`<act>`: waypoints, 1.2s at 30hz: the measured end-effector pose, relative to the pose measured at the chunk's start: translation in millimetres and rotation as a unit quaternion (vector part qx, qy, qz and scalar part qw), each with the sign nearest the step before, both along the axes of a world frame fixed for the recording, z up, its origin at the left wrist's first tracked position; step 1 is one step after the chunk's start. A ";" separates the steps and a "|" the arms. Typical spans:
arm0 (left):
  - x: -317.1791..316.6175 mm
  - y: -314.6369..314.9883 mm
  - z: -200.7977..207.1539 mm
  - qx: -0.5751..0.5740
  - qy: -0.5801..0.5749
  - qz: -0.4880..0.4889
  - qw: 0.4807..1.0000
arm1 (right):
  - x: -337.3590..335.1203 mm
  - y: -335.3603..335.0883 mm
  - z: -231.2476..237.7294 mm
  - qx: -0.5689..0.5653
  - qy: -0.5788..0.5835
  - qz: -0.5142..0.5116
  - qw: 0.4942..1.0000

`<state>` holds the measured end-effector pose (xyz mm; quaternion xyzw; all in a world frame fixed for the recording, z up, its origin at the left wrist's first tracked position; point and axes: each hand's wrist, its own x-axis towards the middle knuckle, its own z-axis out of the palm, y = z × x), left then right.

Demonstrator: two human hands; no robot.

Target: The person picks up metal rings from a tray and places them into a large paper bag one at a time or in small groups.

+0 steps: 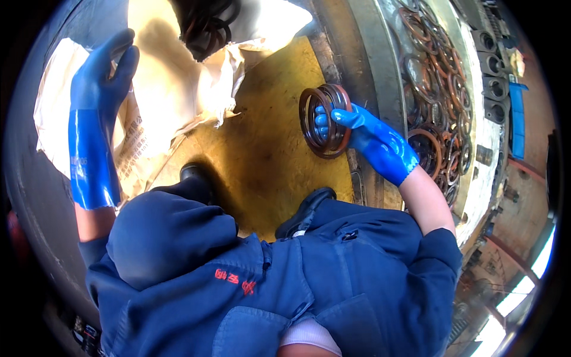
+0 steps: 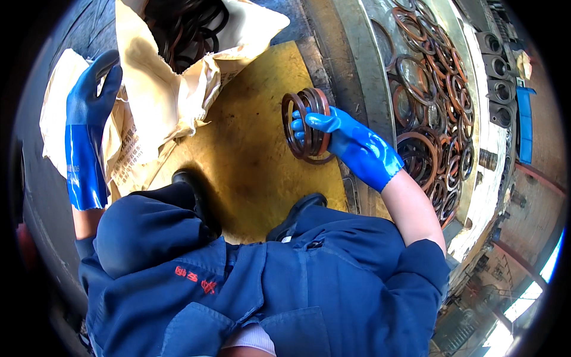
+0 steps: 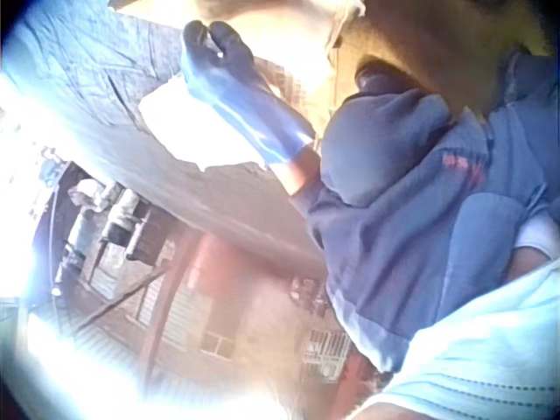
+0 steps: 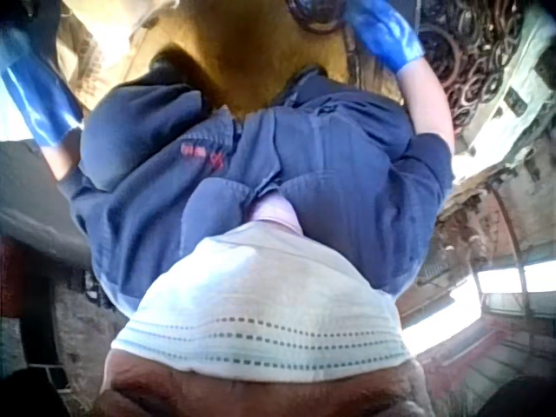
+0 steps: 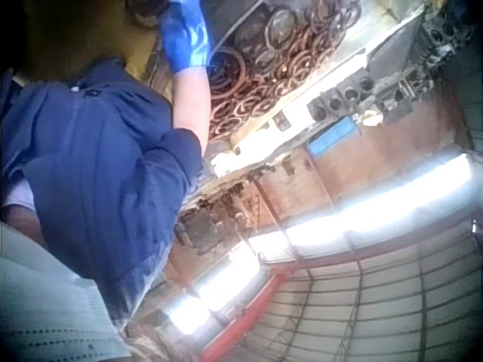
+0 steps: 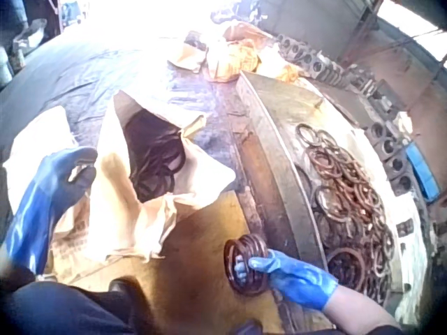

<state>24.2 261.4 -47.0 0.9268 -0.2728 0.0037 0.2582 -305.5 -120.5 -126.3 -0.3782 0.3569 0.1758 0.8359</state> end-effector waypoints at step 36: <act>-12.5 -9.7 -31.1 -0.046 0.014 0.050 0.998 | 14.9 7.9 -110.9 -0.145 -0.044 -0.015 0.988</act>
